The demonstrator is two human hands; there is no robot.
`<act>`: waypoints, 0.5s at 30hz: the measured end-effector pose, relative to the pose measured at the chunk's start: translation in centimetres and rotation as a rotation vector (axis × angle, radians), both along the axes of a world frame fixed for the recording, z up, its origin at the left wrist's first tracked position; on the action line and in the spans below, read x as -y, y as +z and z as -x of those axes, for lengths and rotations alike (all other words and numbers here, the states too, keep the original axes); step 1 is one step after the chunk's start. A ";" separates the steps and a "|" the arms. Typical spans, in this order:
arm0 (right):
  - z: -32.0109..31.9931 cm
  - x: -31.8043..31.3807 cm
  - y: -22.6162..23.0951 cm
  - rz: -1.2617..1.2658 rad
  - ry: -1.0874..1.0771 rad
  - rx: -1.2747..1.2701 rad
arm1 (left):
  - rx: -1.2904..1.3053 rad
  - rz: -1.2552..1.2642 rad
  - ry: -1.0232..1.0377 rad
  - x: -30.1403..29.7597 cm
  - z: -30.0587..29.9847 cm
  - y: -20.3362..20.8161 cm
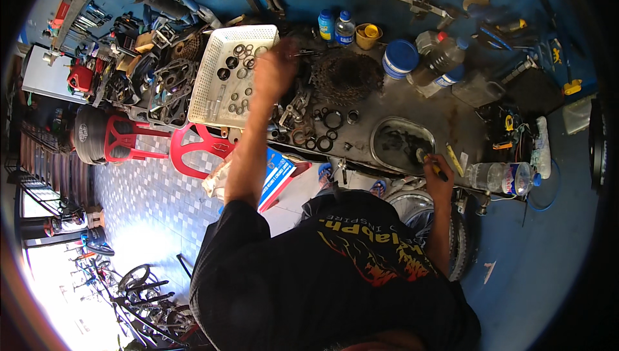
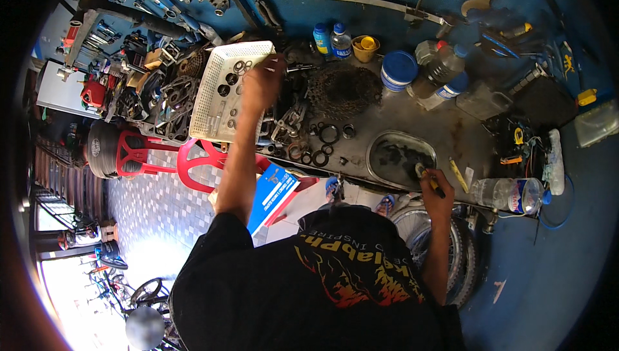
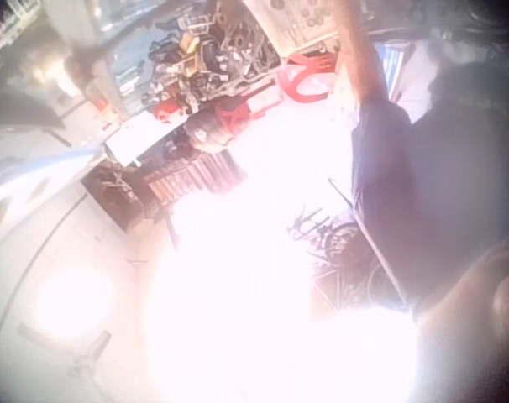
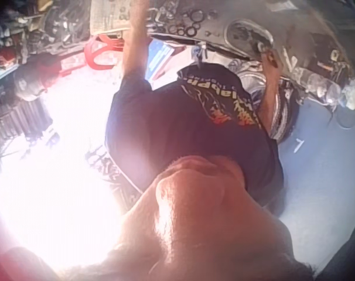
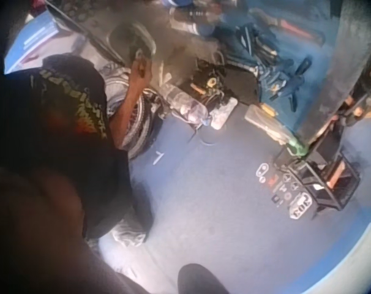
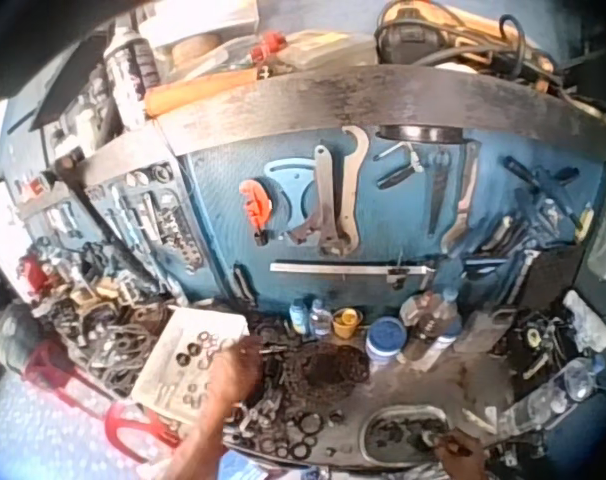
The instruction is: The person scrubs small mechanical parts with a brush in a metal tray, rinses them, and places them into a white plastic basket. The person repeats this process for multiple parts.
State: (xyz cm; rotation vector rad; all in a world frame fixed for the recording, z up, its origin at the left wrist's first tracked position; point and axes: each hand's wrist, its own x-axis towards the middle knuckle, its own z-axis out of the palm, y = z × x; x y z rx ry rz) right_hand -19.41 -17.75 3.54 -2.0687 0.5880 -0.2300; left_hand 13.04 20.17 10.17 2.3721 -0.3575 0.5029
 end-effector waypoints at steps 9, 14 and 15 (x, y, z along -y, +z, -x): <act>0.1 1.5 0.5 0.060 0.042 0.125 | -0.189 -0.504 -0.859 18.6 16.2 -9.0; 1.1 2.4 0.2 -0.039 0.034 0.121 | -0.061 -0.615 -0.870 16.7 17.3 -12.3; 1.2 2.5 0.0 -0.029 0.037 0.109 | -0.103 -0.631 -0.882 16.2 17.8 -12.4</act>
